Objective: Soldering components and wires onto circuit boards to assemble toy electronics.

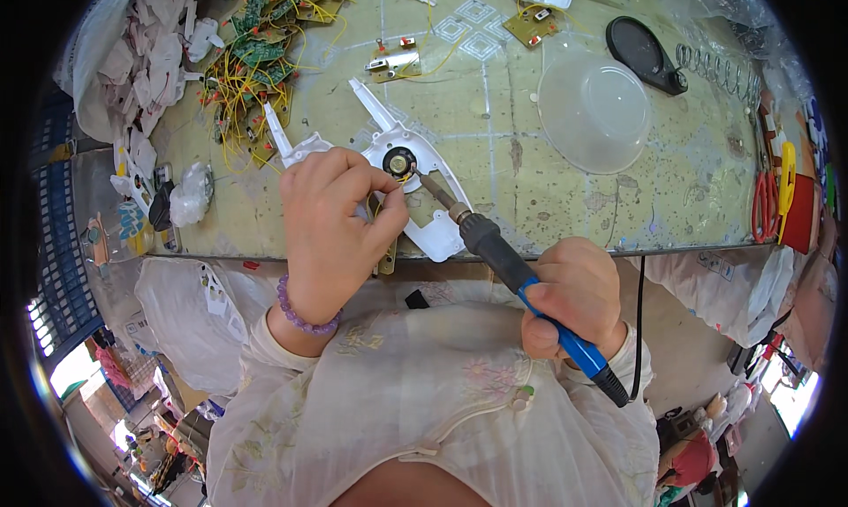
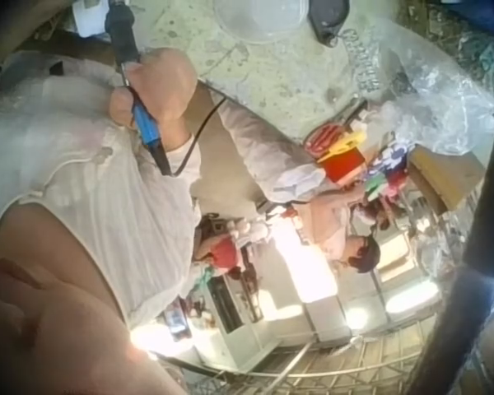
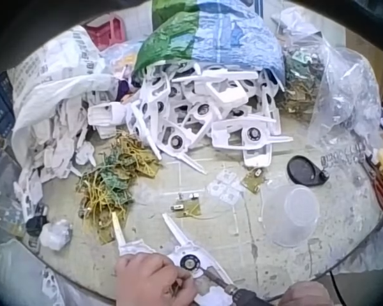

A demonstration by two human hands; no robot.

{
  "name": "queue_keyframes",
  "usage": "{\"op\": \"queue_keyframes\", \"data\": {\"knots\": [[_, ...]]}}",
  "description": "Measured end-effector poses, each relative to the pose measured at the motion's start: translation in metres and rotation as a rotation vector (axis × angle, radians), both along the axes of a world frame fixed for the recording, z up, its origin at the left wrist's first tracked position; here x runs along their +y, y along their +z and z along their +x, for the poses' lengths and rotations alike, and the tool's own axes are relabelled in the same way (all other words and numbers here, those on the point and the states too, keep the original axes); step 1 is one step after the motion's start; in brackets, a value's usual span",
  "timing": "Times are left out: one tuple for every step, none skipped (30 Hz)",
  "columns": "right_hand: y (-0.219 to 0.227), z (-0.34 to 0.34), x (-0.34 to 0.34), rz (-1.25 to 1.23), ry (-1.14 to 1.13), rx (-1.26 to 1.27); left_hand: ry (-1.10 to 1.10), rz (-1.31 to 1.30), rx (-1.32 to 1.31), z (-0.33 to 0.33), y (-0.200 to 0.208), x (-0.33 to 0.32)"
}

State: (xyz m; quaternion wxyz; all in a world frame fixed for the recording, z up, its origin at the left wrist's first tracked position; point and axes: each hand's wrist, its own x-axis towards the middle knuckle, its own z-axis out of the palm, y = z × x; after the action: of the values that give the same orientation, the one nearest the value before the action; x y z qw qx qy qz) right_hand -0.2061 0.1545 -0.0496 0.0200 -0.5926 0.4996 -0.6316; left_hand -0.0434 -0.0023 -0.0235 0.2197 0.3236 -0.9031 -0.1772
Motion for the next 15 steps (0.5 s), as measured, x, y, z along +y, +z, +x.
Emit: {"op": "queue_keyframes", "data": {"knots": [[-0.0006,-0.0001,-0.0002,-0.014,0.008,-0.003,0.002,0.000,0.000,0.0001,-0.0001,-0.0002],[-0.0003,-0.0010,0.0005,-0.013,0.010,-0.003,0.001,0.003,0.001,0.0000,0.0000,-0.0001],[0.0003,-0.0023,0.0016,-0.017,0.021,0.004,-0.001,0.006,0.002,0.0000,-0.0001,0.0000],[0.0006,-0.0029,0.0022,-0.021,0.032,0.011,0.002,0.007,0.002,0.0001,-0.0003,0.0003],[0.0007,-0.0021,0.0008,-0.020,0.032,0.012,0.003,0.010,0.005,-0.0005,-0.0003,0.0002],[0.0008,-0.0005,-0.0015,-0.033,0.019,0.000,0.004,0.013,0.008,-0.0009,-0.0004,0.0002],[0.0009,0.0005,-0.0029,-0.045,0.006,-0.012,0.004,0.014,0.009,-0.0011,-0.0006,0.0002],[0.0021,0.0009,-0.0035,-0.045,0.009,-0.012,0.003,0.016,0.010,-0.0007,-0.0006,0.0000],[0.0041,0.0012,-0.0037,-0.003,-0.003,0.022,0.003,0.018,0.012,-0.0003,-0.0007,-0.0002],[0.0053,0.0013,-0.0040,0.039,-0.015,0.056,0.005,0.017,0.012,-0.0001,-0.0009,-0.0004],[0.0045,0.0013,-0.0041,0.040,-0.014,0.057,0.004,0.017,0.016,-0.0003,-0.0013,-0.0004],[0.0028,0.0013,-0.0040,-0.002,-0.009,0.023,0.002,0.017,0.019,-0.0004,-0.0015,-0.0003],[0.0020,0.0012,-0.0039,-0.044,-0.004,-0.011,0.002,0.018,0.020,-0.0005,-0.0014,-0.0002],[0.0017,0.0011,-0.0037,-0.044,-0.003,-0.011,0.002,0.020,0.017,-0.0005,-0.0012,-0.0001],[0.0015,0.0009,-0.0034,-0.036,0.006,-0.008,0.001,0.021,0.014,-0.0004,-0.0012,-0.0001]]}}
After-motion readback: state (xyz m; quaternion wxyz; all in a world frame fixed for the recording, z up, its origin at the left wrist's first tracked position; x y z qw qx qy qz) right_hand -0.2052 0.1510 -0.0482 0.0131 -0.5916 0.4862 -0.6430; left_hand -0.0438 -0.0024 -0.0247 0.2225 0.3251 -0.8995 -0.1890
